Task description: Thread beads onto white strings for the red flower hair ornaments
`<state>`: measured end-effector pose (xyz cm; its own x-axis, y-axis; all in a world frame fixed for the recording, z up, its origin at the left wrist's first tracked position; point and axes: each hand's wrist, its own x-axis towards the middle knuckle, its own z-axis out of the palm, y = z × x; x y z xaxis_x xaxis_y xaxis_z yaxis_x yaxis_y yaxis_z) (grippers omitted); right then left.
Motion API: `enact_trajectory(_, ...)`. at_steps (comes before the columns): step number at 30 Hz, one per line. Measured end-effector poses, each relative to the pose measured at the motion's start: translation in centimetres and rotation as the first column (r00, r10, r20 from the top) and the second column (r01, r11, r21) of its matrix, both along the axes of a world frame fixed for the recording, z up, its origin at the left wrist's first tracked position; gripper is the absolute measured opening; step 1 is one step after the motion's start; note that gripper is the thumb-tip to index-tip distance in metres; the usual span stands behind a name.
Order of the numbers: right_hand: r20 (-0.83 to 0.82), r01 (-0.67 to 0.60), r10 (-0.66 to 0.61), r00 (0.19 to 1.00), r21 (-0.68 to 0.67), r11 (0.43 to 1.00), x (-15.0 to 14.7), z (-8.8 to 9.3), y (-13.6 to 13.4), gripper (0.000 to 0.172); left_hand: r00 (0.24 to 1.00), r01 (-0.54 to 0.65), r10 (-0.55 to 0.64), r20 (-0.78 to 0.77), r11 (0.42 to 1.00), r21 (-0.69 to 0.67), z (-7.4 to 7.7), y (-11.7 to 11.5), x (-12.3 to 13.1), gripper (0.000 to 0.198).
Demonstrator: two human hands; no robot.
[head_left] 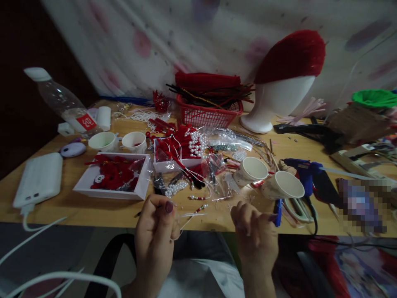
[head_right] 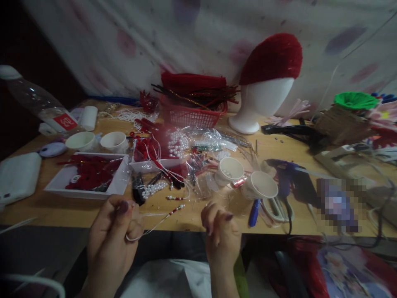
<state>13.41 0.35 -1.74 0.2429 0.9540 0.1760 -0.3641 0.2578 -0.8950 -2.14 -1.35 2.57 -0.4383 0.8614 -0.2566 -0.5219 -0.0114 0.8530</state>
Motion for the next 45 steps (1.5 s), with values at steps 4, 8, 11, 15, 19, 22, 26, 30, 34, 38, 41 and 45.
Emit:
enact_trajectory(4, 0.098, -0.108, 0.109, 0.989, -0.016, 0.994, -1.6, -1.1, -0.4, 0.023, 1.000, -0.010, 0.010, -0.004, 1.000, 0.000, 0.2, 0.0, 0.0, 0.044)
enact_trajectory(8, -0.019, -0.211, 0.210, 0.977, -0.028, 0.977, -3.7, -0.1, -0.6, 0.017, 0.999, 0.022, -0.023, -0.046, 1.000, -0.008, -0.1, -0.1, -0.1, 0.043)
enact_trajectory(11, -0.011, -0.181, 0.181, 0.983, -0.030, 0.983, -4.6, 0.4, -0.4, 0.009, 0.995, 0.071, -0.069, -0.066, 0.997, 0.016, -0.8, -0.1, -0.4, 0.043)
enact_trajectory(15, 0.037, -0.120, 0.120, 0.992, 0.008, 0.993, -4.9, 0.1, 0.1, 0.021, 0.987, 0.153, -0.153, -0.048, 0.988, -0.005, -1.7, -0.2, -0.4, 0.043)
enact_trajectory(19, 0.029, -0.034, 0.033, 0.999, 0.036, 0.999, -4.7, 0.3, 0.8, 0.022, 0.969, 0.246, -0.246, 0.013, 0.969, -0.025, -2.1, -0.1, 0.2, 0.045)
enact_trajectory(22, -0.092, 0.045, -0.044, 0.995, 0.009, 0.999, -3.9, 0.8, 1.6, 0.023, 0.967, 0.250, -0.250, 0.048, 0.968, -0.005, -2.1, 0.2, 0.4, 0.044)
enact_trajectory(26, -0.194, 0.125, -0.149, 0.970, -0.128, 0.984, -2.5, 0.7, 1.6, 0.027, 0.986, 0.151, -0.153, 0.060, 0.988, 0.043, -2.0, 0.5, -0.1, 0.041)
enact_trajectory(30, -0.119, -0.031, -0.004, 0.993, -0.293, 0.956, -3.2, -0.6, -0.4, 0.027, 0.996, 0.076, -0.079, 0.035, 0.995, 0.070, -2.2, 0.5, 0.1, 0.039)
enact_trajectory(34, -0.184, -0.187, 0.135, 0.973, -0.302, 0.935, -5.2, -1.0, -1.5, 0.032, 0.997, 0.049, -0.044, -0.062, 0.995, 0.082, -3.1, 0.5, 0.9, 0.036)
enact_trajectory(38, -0.234, -0.218, 0.155, 0.960, -0.274, 0.937, -5.8, -0.5, -0.5, 0.016, 0.996, 0.059, -0.056, -0.072, 0.997, 0.054, -4.2, 0.7, 1.4, 0.037)
enact_trajectory(41, -0.204, -0.258, 0.218, 0.954, -0.193, 0.947, -5.3, -0.3, 0.1, 0.012, 0.992, 0.121, -0.121, -0.032, 0.993, 0.012, -4.8, 1.1, 1.2, 0.039)
enact_trajectory(45, -0.082, -0.273, 0.261, 0.962, -0.212, 0.938, -4.0, 0.3, 0.3, 0.015, 0.992, 0.096, -0.095, -0.081, 0.995, -0.001, -5.1, 2.3, 0.0, 0.036)
